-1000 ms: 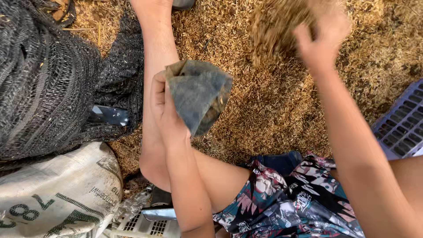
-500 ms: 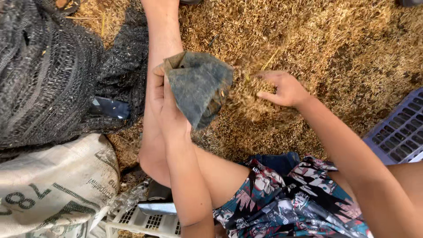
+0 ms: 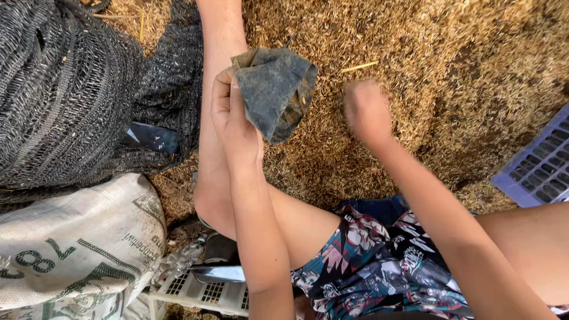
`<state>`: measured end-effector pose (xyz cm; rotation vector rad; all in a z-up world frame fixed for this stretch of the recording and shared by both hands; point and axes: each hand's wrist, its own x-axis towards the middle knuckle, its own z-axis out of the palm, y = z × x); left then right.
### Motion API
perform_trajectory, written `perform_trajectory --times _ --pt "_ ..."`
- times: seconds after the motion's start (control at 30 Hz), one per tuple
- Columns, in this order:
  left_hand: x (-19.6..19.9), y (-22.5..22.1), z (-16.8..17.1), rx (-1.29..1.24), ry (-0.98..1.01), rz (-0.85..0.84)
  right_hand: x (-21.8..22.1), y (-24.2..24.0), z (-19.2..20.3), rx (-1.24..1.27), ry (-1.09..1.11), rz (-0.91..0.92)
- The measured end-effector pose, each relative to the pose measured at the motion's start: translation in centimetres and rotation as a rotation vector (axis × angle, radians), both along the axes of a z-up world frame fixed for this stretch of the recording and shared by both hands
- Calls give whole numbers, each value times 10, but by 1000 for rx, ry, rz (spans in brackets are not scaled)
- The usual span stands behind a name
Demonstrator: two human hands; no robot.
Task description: The person scoops granular material from a large pile and packs it into a small flexible pouch. The person folds the pouch closed and places it into a nearby white plastic crate. The person repeats this process multiple times.
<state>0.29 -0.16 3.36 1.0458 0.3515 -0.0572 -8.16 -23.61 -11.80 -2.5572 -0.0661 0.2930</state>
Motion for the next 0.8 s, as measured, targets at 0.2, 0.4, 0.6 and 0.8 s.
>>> perform_trajectory --times 0.2,0.4,0.6,0.8 --pt "4 -3 3 45 -26 -38 101 -64 -20 -449 484 238" --pt "-1 0 7 14 -17 -8 184 -71 34 68 395 112" --pt "8 -4 14 44 -5 1 135 2 68 -21 777 669" --pt "-5 -3 7 22 -64 -54 120 -1 29 -98 886 593"
